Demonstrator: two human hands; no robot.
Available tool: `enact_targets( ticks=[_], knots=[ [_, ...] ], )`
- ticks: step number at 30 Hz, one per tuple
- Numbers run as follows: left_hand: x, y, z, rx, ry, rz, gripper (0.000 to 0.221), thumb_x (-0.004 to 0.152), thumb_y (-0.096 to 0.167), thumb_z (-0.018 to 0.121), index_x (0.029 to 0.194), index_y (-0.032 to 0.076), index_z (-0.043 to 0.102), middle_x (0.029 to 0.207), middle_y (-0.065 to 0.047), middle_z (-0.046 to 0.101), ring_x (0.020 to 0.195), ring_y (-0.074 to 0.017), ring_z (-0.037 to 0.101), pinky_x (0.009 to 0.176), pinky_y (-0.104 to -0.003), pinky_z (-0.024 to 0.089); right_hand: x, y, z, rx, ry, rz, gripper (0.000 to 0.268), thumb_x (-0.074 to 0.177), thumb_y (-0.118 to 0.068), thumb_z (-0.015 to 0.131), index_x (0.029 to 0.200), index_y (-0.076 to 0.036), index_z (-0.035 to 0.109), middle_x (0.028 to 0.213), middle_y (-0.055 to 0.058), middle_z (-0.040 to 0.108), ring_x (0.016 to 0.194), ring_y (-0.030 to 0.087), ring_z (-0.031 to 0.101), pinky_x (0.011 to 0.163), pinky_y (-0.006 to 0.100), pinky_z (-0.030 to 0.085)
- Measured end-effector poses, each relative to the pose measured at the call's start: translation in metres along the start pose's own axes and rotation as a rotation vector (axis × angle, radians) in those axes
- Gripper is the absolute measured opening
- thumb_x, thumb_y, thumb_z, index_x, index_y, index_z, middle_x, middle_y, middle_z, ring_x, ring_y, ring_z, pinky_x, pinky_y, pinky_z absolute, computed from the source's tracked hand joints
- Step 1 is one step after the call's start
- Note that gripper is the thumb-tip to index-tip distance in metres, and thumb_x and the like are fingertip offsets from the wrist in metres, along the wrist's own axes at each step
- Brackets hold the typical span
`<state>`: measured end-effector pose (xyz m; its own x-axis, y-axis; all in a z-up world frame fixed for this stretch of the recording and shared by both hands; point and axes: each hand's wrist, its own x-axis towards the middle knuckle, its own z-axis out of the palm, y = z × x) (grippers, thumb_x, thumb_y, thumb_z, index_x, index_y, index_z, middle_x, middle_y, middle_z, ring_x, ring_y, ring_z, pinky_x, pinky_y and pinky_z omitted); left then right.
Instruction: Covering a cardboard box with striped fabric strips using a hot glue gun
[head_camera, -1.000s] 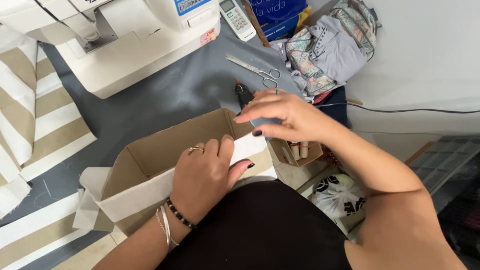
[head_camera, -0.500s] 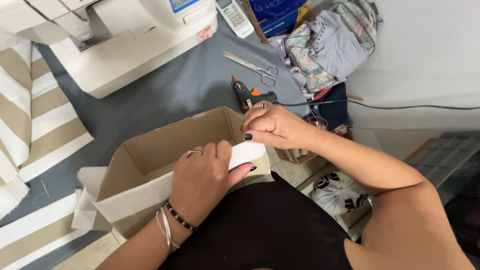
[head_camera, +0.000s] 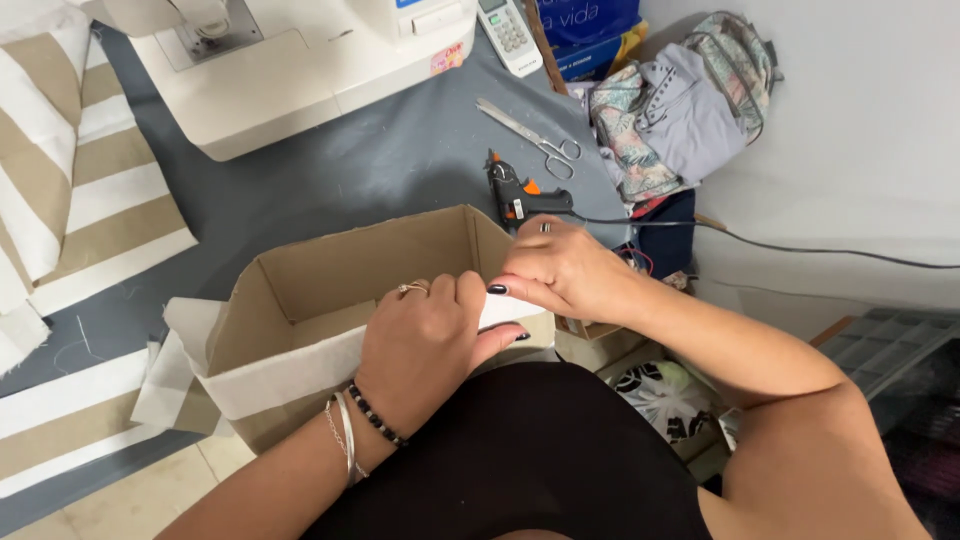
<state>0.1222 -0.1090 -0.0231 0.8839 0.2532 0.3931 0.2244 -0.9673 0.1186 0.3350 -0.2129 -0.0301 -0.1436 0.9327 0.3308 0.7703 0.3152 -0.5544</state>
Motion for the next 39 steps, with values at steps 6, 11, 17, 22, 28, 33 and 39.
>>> enact_targets(
  ticks=[6,11,17,22,28,33,39],
  knots=[
    [-0.019,-0.051,-0.038,0.004,-0.266,0.061,0.035,0.092,0.055,0.058,0.092,0.020,0.058,0.077,0.001,0.058,0.077,-0.0253,0.065,0.075,-0.042,0.046,0.015,-0.008,-0.015,0.238,0.002,0.063,0.031,0.102,-0.016,0.061,0.072,-0.011,0.064,0.063,0.005,0.056,0.061,0.031,0.063,0.066,0.041,0.054],
    [-0.064,-0.111,-0.075,0.142,-0.239,0.068,0.056,0.096,0.072,0.051,0.077,0.020,0.053,0.070,0.002,0.057,0.070,-0.0194,0.061,0.107,-0.050,0.048,0.025,-0.009,-0.017,0.167,-0.105,0.105,0.034,0.106,-0.025,0.052,0.083,-0.004,0.063,0.069,0.005,0.059,0.063,0.023,0.057,0.076,0.038,0.049],
    [-0.072,-0.134,-0.099,0.171,-0.141,-0.081,0.056,0.097,0.066,0.057,0.121,0.015,0.065,0.122,-0.002,0.068,0.109,-0.0203,0.067,0.124,-0.048,0.032,0.021,0.025,-0.018,0.094,-0.148,0.125,0.037,0.110,-0.028,0.044,0.084,-0.009,0.064,0.073,0.002,0.069,0.068,0.014,0.071,0.070,0.026,0.064],
    [-0.086,-0.119,-0.075,-0.157,-0.105,-0.106,0.064,0.094,0.053,0.067,0.143,0.015,0.051,0.117,-0.006,0.064,0.102,-0.0257,0.063,0.110,-0.050,0.044,0.058,-0.009,-0.050,0.049,-0.334,0.223,0.035,0.107,-0.027,0.046,0.089,-0.003,0.065,0.086,0.005,0.071,0.084,0.023,0.070,0.079,0.037,0.055],
    [-0.099,-0.114,-0.062,-0.353,0.049,-0.147,0.051,0.097,0.041,0.073,0.133,0.010,0.053,0.119,-0.007,0.063,0.097,-0.0269,0.062,0.094,-0.042,0.049,0.095,-0.088,-0.001,-0.298,-0.243,-0.021,0.039,0.102,-0.012,0.062,0.141,-0.009,0.057,0.144,0.010,0.062,0.132,0.028,0.063,0.122,0.051,0.045],
    [-0.105,-0.113,-0.046,-0.414,0.147,-0.183,0.030,0.105,0.032,0.063,0.123,0.009,0.057,0.110,-0.005,0.066,0.087,-0.0243,0.061,0.090,-0.042,0.047,0.123,-0.108,0.052,-0.289,-0.239,-0.054,0.041,0.101,-0.022,0.072,0.137,-0.008,0.061,0.119,0.011,0.069,0.097,0.027,0.067,0.078,0.038,0.057],
    [-0.106,-0.108,-0.032,-0.525,0.077,-0.281,0.013,0.103,0.026,0.064,0.102,0.014,0.061,0.088,-0.001,0.066,0.078,-0.0264,0.064,0.075,-0.042,0.048,0.134,-0.101,0.049,-0.028,-0.340,0.105,0.017,0.103,-0.018,0.060,0.107,-0.003,0.067,0.094,0.008,0.070,0.083,0.026,0.066,0.077,0.035,0.052]
  ],
)
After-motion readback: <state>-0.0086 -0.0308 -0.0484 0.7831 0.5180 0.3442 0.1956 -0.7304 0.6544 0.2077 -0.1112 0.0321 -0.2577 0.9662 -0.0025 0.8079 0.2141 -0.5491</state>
